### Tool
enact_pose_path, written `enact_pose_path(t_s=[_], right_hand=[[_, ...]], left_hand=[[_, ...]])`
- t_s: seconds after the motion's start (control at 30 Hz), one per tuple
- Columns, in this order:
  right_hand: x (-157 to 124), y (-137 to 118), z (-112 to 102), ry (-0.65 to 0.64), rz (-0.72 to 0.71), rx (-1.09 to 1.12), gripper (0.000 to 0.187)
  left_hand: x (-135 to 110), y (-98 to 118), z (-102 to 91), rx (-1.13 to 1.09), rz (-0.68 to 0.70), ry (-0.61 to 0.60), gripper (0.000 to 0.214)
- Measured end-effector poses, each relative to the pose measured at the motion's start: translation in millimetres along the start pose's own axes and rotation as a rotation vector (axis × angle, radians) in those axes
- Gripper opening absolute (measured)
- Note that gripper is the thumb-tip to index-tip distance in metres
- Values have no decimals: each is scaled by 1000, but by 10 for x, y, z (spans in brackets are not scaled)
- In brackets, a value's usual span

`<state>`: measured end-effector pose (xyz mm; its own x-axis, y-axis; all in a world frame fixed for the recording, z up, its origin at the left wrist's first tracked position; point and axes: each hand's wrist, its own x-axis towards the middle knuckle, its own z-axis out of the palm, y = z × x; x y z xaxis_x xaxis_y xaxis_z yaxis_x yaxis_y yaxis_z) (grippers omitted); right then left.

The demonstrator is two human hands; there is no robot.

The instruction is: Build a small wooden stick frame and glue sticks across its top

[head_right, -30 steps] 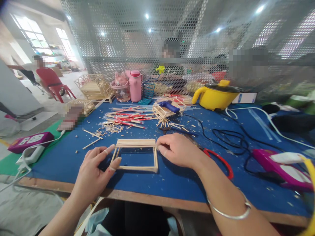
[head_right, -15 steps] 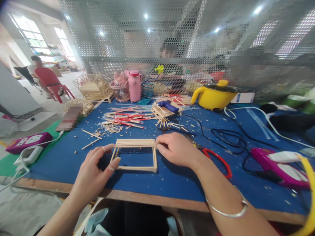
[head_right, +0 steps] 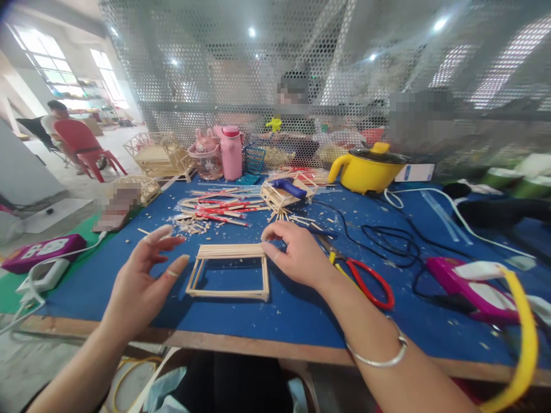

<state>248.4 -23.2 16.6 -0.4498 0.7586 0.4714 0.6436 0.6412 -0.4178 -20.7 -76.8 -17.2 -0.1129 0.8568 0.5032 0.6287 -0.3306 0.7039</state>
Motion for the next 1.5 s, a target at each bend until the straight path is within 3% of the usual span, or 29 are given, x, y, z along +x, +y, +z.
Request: enact_pose_path(t_s=[0.17,0.33,0.6,1.0,1.5], right_hand=[[5,59,2,6,97,79,9],[12,76,9,36,162,100,11],[12,44,-10,67,176,90,11],[-16,102,-29,-168,275,265,2],[-17,59,99,-164,311,307,4]], left_hand=[[427,240,21,183,242,-410,59],[538,389,251,404,424,-576,68],[484,373,332,394,440,-581,64],[453,354,356,378,364,-552,52],[414,326,372,383,414,-532,52]])
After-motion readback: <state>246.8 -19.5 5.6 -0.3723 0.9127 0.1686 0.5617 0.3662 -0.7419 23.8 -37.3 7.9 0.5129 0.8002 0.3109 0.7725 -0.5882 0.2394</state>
